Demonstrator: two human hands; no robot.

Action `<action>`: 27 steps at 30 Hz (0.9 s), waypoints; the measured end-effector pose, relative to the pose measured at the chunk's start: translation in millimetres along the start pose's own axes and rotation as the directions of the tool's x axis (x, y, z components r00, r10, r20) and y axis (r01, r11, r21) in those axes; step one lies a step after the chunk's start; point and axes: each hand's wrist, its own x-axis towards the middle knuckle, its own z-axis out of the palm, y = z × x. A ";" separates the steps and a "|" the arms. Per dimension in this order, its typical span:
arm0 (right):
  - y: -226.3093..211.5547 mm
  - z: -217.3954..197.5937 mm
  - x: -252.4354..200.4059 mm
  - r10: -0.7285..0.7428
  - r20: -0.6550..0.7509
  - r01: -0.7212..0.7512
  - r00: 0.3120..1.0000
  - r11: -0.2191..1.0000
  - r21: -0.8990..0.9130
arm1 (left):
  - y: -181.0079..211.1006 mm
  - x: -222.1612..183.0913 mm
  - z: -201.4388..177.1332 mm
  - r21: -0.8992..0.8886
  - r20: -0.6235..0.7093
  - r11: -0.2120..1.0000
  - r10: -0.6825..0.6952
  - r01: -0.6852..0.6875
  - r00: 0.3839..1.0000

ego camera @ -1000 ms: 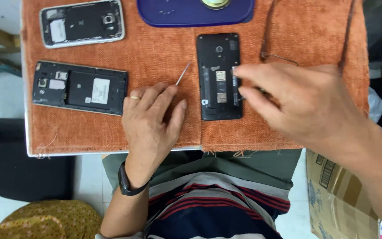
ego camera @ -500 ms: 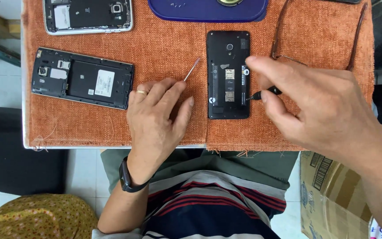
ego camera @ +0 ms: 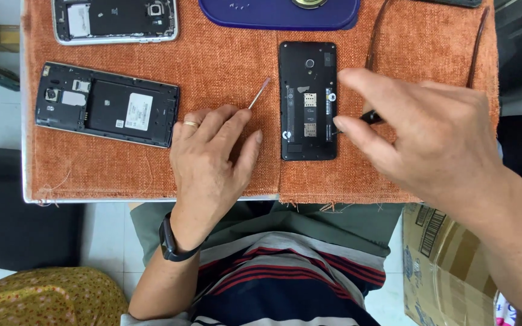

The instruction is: Reassembling a mobile phone by installing internal components and tightening screws using a precision screwdriver.

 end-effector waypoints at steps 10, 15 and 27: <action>-7.5 -8.8 14.9 -0.041 0.095 0.022 0.995 0.980 0.196 | 0.6 0.8 -0.9 -0.011 0.000 1.000 0.002 -0.002 1.000; -9.7 -16.6 20.3 -0.010 0.209 -0.069 0.978 0.928 0.366 | -1.7 0.8 -0.5 -0.014 0.005 1.000 -0.006 0.006 1.000; 0.9 -9.6 12.4 -0.014 0.133 -0.028 0.991 0.952 0.304 | -2.4 -3.2 5.7 0.075 0.006 0.996 0.044 -0.044 0.999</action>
